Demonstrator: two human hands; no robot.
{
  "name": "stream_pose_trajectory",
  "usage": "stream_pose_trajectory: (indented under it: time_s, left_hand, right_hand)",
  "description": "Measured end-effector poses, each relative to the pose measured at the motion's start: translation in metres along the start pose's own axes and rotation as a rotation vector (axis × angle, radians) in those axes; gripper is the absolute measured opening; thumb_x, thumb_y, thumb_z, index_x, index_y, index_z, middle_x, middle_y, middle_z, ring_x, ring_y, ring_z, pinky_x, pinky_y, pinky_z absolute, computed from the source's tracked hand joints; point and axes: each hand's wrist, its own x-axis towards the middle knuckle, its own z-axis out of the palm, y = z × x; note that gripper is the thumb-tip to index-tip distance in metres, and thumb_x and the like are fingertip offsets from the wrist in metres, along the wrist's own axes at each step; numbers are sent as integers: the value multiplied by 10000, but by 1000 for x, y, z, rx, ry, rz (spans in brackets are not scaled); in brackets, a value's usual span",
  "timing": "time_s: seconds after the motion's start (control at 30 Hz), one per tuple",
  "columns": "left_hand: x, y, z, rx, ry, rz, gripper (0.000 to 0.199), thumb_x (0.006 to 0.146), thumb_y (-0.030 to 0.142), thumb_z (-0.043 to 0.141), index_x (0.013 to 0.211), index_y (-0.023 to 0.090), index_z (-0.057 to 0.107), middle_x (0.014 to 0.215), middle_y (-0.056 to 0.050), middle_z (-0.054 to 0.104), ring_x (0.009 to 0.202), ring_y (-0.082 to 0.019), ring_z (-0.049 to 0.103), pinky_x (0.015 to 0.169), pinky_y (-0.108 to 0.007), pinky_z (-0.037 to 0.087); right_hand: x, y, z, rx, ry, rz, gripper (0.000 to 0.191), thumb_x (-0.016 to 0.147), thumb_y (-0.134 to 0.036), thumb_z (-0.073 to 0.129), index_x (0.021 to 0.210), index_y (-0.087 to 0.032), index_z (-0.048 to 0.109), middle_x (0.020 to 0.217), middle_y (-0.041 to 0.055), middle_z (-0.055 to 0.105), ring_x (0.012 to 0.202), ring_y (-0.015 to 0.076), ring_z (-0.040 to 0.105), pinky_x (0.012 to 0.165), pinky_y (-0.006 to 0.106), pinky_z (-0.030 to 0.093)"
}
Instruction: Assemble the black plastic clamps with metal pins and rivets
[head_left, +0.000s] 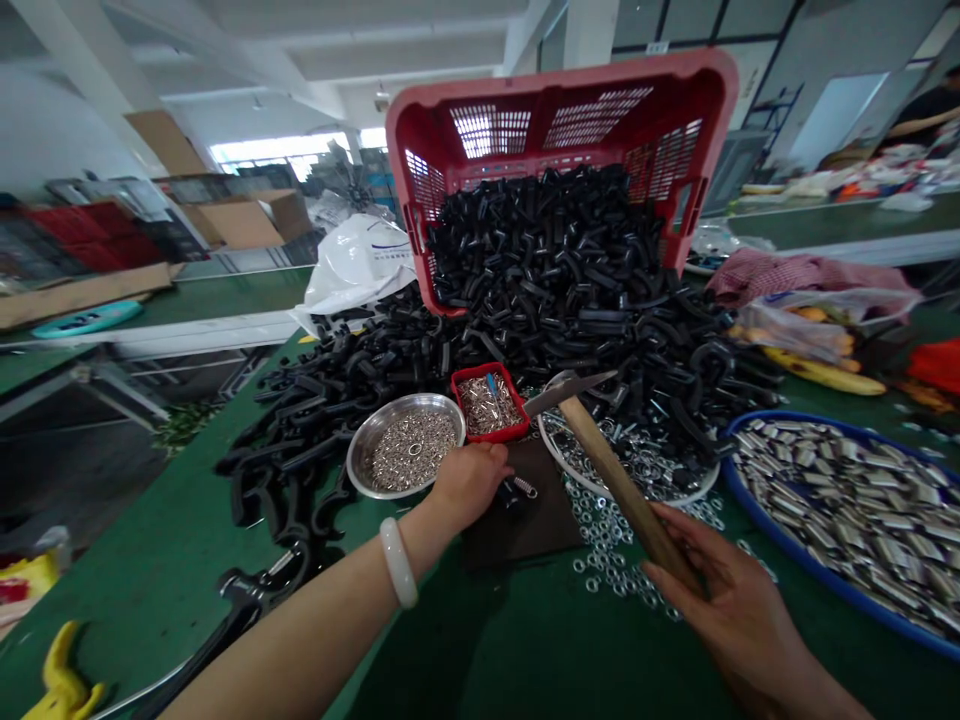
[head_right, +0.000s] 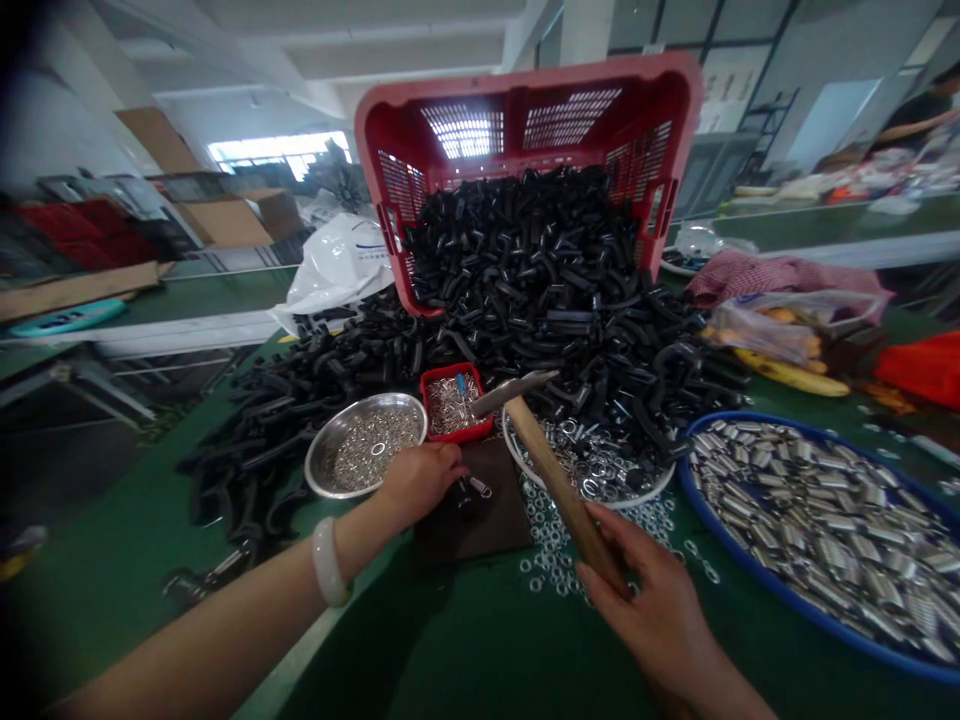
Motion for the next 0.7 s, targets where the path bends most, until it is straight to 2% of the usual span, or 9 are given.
stream_pose_trajectory:
  time_s: [0.27,0.43,0.5,0.57,0.63,0.7]
  left_hand:
    - [3,-2,8,-132,-2,-109,242,826,422,448,883,218,564,853,-29,641,779,-175,597,654,-267,417]
    - [-2,-2,12,-145,69,9,259,839,414,427,843,200,574,881,-38,620,825,-172,570,683,-261,414]
    - [-10,-1,12,-148,71,36,338,832,475,394,848,199,587,896,-55,613,868,-191,552,715,-280,417]
    - [-21,1,15,-166,80,49,470,780,583,393,967,194,578,985,-83,597,953,-222,518,792,-317,408]
    - [-33,3,20,-204,106,1,712,664,694,442,1142,169,495,1109,-115,549,1033,-257,474,871,-355,377]
    - [-42,5,28,-243,130,-96,840,594,736,470,1199,155,445,1154,-123,516,1054,-268,457,891,-365,366]
  right_hand:
    - [-6,-9,-4,-5,26,-45,514,718,-331,604,1201,-213,473,1130,78,591,960,223,594,787,288,519]
    - [-10,-11,-9,-3,-6,6,513,712,-352,607,1188,-211,480,1128,81,591,966,233,591,793,307,522]
    - [-12,-12,-10,0,-16,17,514,722,-353,597,1200,-214,468,1139,83,583,980,235,584,810,321,516]
    - [-12,-13,-10,-12,-25,2,497,740,-349,576,1204,-215,463,1138,85,583,977,230,586,803,320,520]
    - [-12,-17,-9,-62,-36,-53,471,747,-334,566,1196,-223,473,1115,80,597,950,222,599,781,309,528]
    - [-11,-21,-7,-138,-37,-154,470,744,-310,566,1200,-241,478,1101,71,608,929,218,607,772,305,528]
